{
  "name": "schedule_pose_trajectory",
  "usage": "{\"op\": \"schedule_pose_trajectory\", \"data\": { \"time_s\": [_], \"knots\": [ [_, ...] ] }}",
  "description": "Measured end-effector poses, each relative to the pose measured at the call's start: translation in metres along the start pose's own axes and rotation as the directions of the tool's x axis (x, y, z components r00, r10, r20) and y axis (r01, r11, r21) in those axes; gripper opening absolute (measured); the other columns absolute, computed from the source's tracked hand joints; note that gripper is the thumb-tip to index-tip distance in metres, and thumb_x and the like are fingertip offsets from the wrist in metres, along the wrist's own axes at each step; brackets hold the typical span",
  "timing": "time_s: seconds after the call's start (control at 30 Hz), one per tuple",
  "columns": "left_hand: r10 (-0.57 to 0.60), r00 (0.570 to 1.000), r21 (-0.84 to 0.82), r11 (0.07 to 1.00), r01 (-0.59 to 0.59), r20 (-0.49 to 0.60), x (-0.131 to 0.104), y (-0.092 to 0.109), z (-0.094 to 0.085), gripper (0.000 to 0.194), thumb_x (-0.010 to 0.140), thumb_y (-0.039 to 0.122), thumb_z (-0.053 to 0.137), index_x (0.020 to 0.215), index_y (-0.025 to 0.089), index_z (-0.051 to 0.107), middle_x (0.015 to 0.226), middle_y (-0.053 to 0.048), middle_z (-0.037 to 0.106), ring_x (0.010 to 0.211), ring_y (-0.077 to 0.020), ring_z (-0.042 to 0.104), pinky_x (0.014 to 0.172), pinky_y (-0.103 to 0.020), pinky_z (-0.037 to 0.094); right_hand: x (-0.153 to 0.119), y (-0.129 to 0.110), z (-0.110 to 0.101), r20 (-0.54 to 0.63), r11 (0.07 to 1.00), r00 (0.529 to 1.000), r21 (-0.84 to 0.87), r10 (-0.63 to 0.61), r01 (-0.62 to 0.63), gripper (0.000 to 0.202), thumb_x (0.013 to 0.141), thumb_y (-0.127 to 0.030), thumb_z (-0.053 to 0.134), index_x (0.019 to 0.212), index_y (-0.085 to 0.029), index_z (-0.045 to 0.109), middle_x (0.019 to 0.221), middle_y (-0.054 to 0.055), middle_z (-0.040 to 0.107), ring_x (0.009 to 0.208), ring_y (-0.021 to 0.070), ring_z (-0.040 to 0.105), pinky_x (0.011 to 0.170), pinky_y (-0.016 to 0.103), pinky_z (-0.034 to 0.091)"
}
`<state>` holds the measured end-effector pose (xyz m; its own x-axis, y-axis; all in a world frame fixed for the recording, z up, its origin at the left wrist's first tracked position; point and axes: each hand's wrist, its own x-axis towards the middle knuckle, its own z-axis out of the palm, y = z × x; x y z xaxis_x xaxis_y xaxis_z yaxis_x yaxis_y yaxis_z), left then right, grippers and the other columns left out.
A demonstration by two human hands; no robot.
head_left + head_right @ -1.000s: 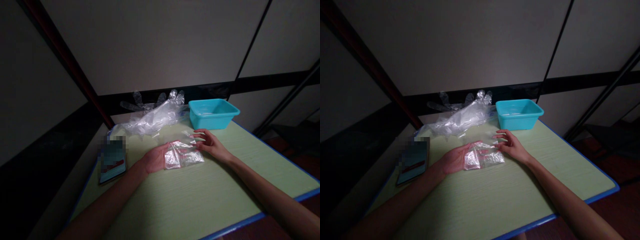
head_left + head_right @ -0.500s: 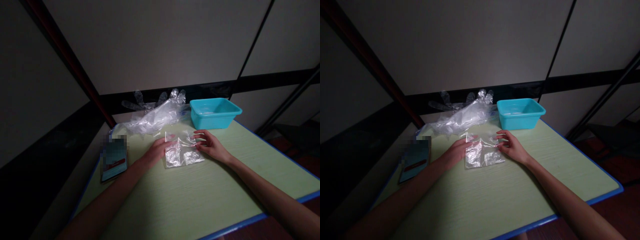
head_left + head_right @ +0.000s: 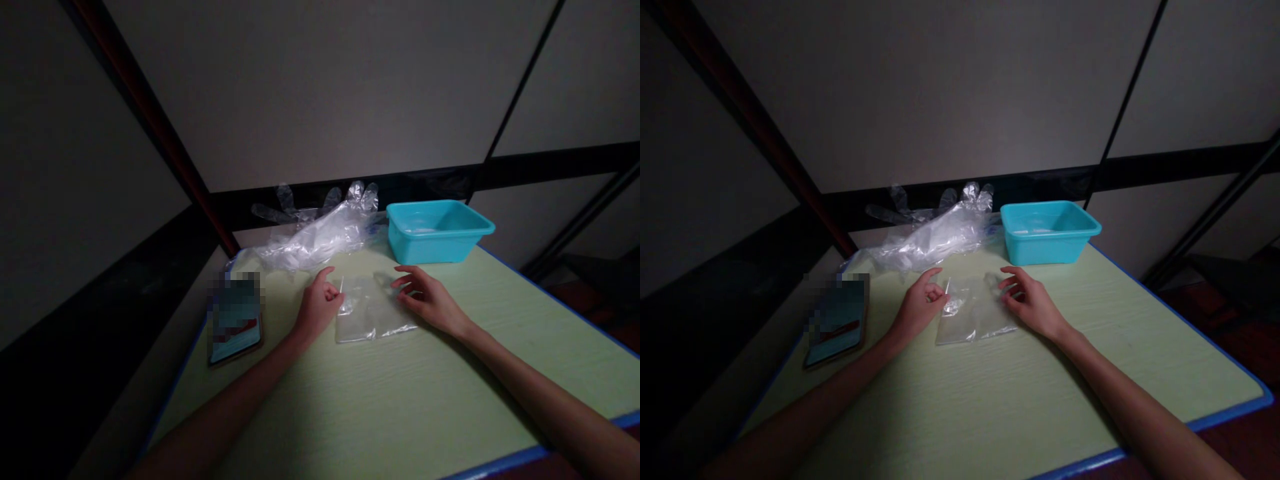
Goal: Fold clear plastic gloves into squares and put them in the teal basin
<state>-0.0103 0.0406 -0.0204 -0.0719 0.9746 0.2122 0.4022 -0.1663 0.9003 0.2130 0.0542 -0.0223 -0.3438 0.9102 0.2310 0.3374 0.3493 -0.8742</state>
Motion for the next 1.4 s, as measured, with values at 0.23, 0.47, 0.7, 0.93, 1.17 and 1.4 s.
{"op": "schedule_pose_trajectory", "data": {
  "time_s": [0.23,0.47,0.7,0.93,1.17,1.4],
  "knots": [
    [0.090,0.996,0.129,0.988,-0.086,-0.022,0.000,-0.008,0.001,0.052,0.062,0.007,0.051,0.113,0.013,0.044,0.054,0.008,0.049,0.047,-0.0080,0.043,0.050,-0.018,0.036,0.001,0.005,0.001,-0.040,0.998,0.999,-0.070,0.004,-0.006,0.041,0.071,-0.020,0.052,0.110,-0.018,0.040,0.088,0.005,0.058,0.063,0.0130,0.057,0.055,0.026,0.049],
    [0.097,0.995,0.255,0.963,-0.090,-0.016,0.000,-0.011,0.000,0.051,0.064,0.007,0.049,0.114,0.016,0.043,0.056,0.008,0.049,0.048,-0.0082,0.044,0.050,-0.018,0.035,0.000,0.005,0.001,-0.018,0.995,1.000,-0.101,0.000,-0.002,0.037,0.072,-0.020,0.051,0.107,-0.017,0.040,0.087,0.005,0.058,0.064,0.0133,0.057,0.056,0.026,0.049],
    [0.176,0.983,0.407,0.903,-0.139,-0.055,-0.003,-0.008,-0.002,0.047,0.064,0.009,0.052,0.110,0.015,0.045,0.077,0.001,0.052,0.067,-0.0129,0.052,0.062,-0.024,0.043,0.000,0.002,-0.001,-0.045,0.987,0.998,-0.160,-0.037,0.030,0.030,0.075,-0.022,0.049,0.104,-0.017,0.043,0.088,0.007,0.059,0.070,0.0155,0.058,0.056,0.027,0.050],
    [0.352,0.875,0.450,0.756,-0.475,0.332,-0.028,0.016,-0.004,0.036,0.076,0.019,0.048,0.112,0.014,0.047,0.119,-0.010,0.047,0.113,-0.0196,0.040,0.097,-0.032,0.032,-0.025,-0.025,-0.007,0.296,0.790,0.917,-0.479,-0.266,0.384,0.039,0.086,-0.031,0.039,0.123,-0.017,0.040,0.124,0.010,0.047,0.113,0.0219,0.043,0.093,0.042,0.037],
    [0.179,0.709,0.496,0.599,-0.629,0.682,-0.061,0.036,-0.010,0.064,0.083,0.044,0.039,0.132,0.007,0.020,0.141,-0.014,0.016,0.130,-0.0197,0.012,0.105,-0.033,0.016,-0.059,-0.026,-0.004,0.573,0.542,0.801,-0.624,-0.173,0.563,0.070,0.084,-0.051,0.034,0.136,-0.010,0.011,0.140,0.015,0.017,0.128,0.0247,0.018,0.103,0.048,0.018],
    [0.135,0.689,0.526,0.548,-0.650,0.712,-0.066,0.028,-0.008,0.069,0.083,0.051,0.034,0.133,0.007,0.017,0.141,-0.014,0.011,0.130,-0.0200,0.006,0.105,-0.034,0.013,-0.069,-0.017,-0.004,0.562,0.512,0.809,-0.651,-0.171,0.560,0.073,0.083,-0.053,0.032,0.136,-0.009,0.006,0.141,0.014,0.013,0.128,0.0245,0.013,0.103,0.048,0.016]
  ]
}}
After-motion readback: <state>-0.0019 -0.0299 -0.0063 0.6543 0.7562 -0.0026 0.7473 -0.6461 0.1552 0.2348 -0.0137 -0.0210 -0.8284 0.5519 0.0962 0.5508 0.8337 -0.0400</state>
